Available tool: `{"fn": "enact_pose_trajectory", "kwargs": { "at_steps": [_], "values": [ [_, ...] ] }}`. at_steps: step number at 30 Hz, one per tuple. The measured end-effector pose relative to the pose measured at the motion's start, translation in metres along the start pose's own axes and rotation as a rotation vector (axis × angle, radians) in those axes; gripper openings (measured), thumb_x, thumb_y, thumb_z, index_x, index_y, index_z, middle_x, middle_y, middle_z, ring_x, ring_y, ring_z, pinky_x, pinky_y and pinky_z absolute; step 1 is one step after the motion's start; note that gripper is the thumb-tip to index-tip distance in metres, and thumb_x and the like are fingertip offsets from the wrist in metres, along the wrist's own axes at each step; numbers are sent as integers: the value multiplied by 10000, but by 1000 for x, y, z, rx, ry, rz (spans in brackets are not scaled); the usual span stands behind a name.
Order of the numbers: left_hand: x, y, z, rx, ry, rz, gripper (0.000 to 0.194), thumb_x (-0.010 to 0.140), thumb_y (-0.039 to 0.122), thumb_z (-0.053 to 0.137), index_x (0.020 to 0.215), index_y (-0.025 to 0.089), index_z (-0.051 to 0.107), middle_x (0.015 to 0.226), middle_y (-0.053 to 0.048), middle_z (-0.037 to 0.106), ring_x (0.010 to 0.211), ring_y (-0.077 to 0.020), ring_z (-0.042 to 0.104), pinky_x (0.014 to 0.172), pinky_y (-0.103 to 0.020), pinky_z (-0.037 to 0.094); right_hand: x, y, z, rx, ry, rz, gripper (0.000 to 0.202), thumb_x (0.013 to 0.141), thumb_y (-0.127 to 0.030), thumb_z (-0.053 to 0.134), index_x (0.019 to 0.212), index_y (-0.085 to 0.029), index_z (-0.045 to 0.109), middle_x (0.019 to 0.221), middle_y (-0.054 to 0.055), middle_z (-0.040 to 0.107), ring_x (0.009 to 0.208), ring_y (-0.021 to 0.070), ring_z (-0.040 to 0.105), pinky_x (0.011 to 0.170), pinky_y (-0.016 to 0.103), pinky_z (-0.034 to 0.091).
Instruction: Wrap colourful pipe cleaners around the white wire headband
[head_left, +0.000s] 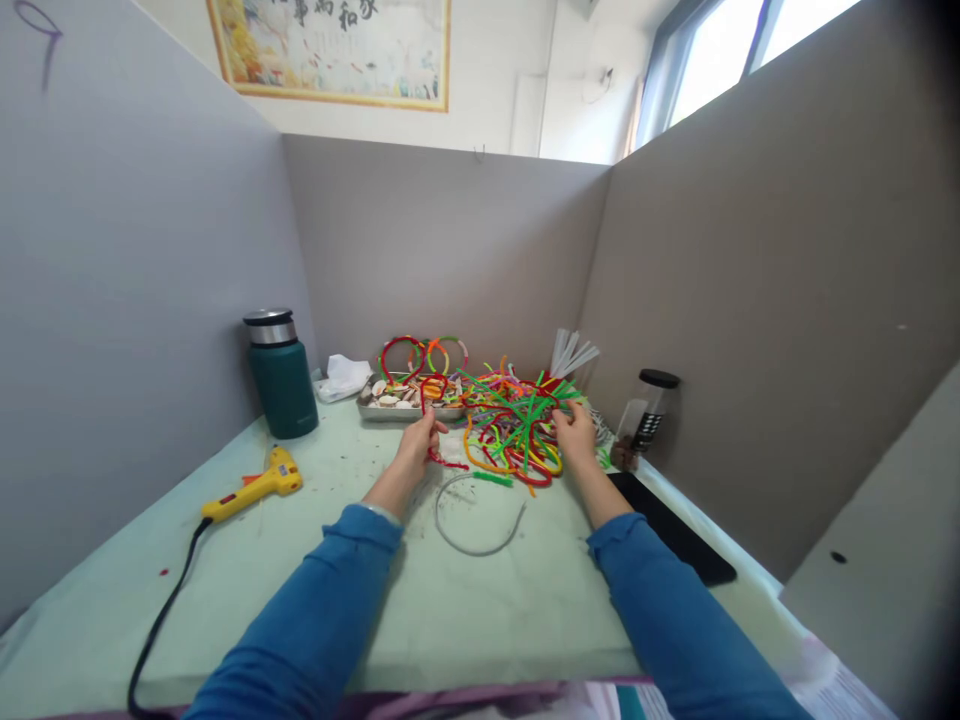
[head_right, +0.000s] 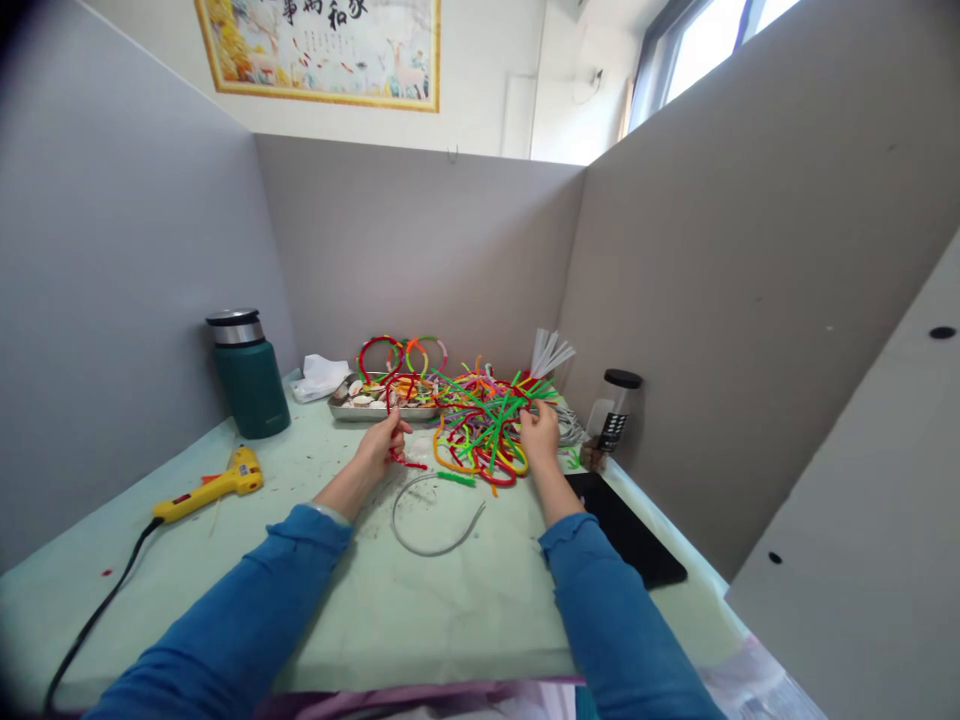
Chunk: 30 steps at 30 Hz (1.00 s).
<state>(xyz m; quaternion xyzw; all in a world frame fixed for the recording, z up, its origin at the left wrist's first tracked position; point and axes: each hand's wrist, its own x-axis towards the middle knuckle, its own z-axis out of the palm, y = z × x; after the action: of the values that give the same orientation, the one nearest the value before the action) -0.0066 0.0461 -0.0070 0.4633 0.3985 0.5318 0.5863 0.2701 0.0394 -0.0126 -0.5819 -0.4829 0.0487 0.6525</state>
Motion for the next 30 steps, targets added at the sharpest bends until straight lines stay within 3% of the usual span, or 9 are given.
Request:
{"fn": "enact_pose_trajectory", "kwargs": {
  "at_steps": [2,6,8,11,15,19,24,30],
  "values": [
    [-2,1,2,14,16,36,476,764,597,446,619,149,515,383,90,219,330,-45,203,375,-190,176,-11,-12,1,-126,-35,-180,295,781,-349,485,867,-126,658,907,113,631,840,216,574,797,355,430],
    [-6,6,7,30,54,145,491,769,597,438,596,144,520,388,80,241,338,-43,216,376,-188,188,-44,-51,9,-68,-398,-453,333,870,-372,418,785,-166,666,799,66,649,763,167,574,717,274,421],
    [-8,7,10,43,63,187,493,778,589,429,596,142,530,392,74,253,343,-45,234,376,-185,209,-61,-68,16,-62,-574,-548,309,878,-370,430,840,-178,669,840,59,656,774,154,576,721,260,412],
    [-10,5,13,46,61,230,494,785,585,421,605,140,539,400,70,266,349,-45,246,370,-178,224,-79,-81,26,-133,-682,-596,314,844,-423,497,977,-186,653,871,58,657,701,134,565,669,244,399],
    [-10,3,15,-2,24,221,485,775,588,441,639,135,552,411,63,315,343,-47,280,363,-178,256,-84,-76,34,-224,-754,-667,251,872,-346,476,881,-185,669,786,46,653,691,128,552,635,225,363],
    [-7,7,9,-197,-21,131,431,812,525,437,750,121,574,511,29,476,320,-30,274,366,-192,296,-76,-63,33,-272,-770,-694,243,872,-273,472,738,-167,646,716,37,633,657,121,530,616,220,339],
    [0,18,-13,-444,175,79,289,883,329,393,738,119,528,504,40,452,296,-14,218,330,-168,192,-60,-48,21,-298,-771,-635,254,863,-290,477,725,-167,651,697,36,632,641,125,524,600,221,332],
    [4,27,-34,-584,224,70,199,885,207,372,757,135,506,446,76,332,289,-26,204,318,-173,161,-45,-39,9,-259,-763,-540,272,843,-320,487,706,-162,660,690,31,632,624,125,519,597,223,339]
  ]
}}
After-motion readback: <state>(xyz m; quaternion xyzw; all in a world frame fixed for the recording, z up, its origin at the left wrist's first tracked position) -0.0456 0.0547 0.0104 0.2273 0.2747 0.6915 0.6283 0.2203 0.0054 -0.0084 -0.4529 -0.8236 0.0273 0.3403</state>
